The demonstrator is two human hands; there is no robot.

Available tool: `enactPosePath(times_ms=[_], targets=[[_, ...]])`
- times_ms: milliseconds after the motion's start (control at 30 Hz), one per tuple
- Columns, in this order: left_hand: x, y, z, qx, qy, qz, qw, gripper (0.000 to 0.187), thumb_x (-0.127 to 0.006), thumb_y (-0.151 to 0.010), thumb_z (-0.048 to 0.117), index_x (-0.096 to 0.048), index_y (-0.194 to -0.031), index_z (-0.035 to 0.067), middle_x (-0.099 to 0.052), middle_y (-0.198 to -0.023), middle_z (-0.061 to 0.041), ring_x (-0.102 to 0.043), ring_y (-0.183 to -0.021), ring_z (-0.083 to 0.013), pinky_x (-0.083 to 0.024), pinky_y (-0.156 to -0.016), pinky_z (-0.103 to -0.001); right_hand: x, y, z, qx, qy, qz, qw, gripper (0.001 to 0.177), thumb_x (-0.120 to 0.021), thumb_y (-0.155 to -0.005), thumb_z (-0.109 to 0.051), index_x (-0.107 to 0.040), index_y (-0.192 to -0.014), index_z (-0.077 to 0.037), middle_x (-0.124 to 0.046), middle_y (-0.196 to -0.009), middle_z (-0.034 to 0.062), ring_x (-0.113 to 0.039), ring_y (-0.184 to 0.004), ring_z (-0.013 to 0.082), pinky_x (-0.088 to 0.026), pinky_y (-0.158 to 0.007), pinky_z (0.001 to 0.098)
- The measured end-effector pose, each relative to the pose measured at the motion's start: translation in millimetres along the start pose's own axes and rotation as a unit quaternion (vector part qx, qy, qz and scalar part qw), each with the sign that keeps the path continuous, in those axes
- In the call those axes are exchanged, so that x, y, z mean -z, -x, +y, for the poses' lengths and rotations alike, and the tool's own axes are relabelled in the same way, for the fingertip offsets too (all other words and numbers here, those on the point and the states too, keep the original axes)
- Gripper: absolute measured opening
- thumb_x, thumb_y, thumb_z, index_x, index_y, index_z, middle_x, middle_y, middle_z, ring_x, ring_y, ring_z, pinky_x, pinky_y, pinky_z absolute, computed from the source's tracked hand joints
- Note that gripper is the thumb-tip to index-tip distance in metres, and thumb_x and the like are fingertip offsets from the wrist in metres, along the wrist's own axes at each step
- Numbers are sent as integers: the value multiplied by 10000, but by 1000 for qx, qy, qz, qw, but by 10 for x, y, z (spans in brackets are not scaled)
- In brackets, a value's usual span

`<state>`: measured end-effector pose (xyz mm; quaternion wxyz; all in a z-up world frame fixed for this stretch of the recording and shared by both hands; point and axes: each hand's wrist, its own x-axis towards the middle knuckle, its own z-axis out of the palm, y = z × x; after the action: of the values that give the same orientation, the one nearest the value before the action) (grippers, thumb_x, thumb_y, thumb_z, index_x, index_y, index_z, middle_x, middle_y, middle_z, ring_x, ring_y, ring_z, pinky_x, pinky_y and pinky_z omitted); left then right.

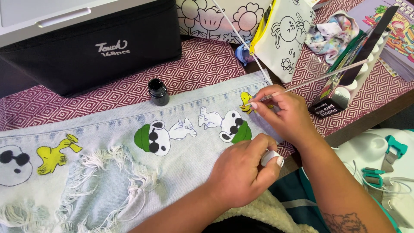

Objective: Painting small Snoopy and Woodstock characters onto a pair of light-blue denim jeans using fabric paint.

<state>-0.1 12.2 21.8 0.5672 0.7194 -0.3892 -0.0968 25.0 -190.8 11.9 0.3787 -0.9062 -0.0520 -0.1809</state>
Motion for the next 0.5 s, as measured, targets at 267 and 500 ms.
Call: enactPosePath(times_ms=[267, 500], targets=[[0, 2, -2, -1, -2, 0, 1000, 229, -609, -958, 243, -558, -1112, 82, -683, -825, -136, -684, -800, -362, -512, -698, -497, 7, 0, -13, -6, 22, -5, 1000, 141, -753, -935, -118, -692, -1022, -25, -742, -950, 53, -738, -787, 116, -585, -687, 261], [2, 2, 5, 3, -1, 0, 1000, 227, -611, -959, 247, -561, -1108, 83, -681, -818, -133, -685, -795, -357, -512, -693, -493, 2, 16, 25, -5, -10, 3, 1000, 132, -729, -953, -97, -668, -1042, -21, -733, -949, 54, -720, -808, 110, -578, -707, 257]])
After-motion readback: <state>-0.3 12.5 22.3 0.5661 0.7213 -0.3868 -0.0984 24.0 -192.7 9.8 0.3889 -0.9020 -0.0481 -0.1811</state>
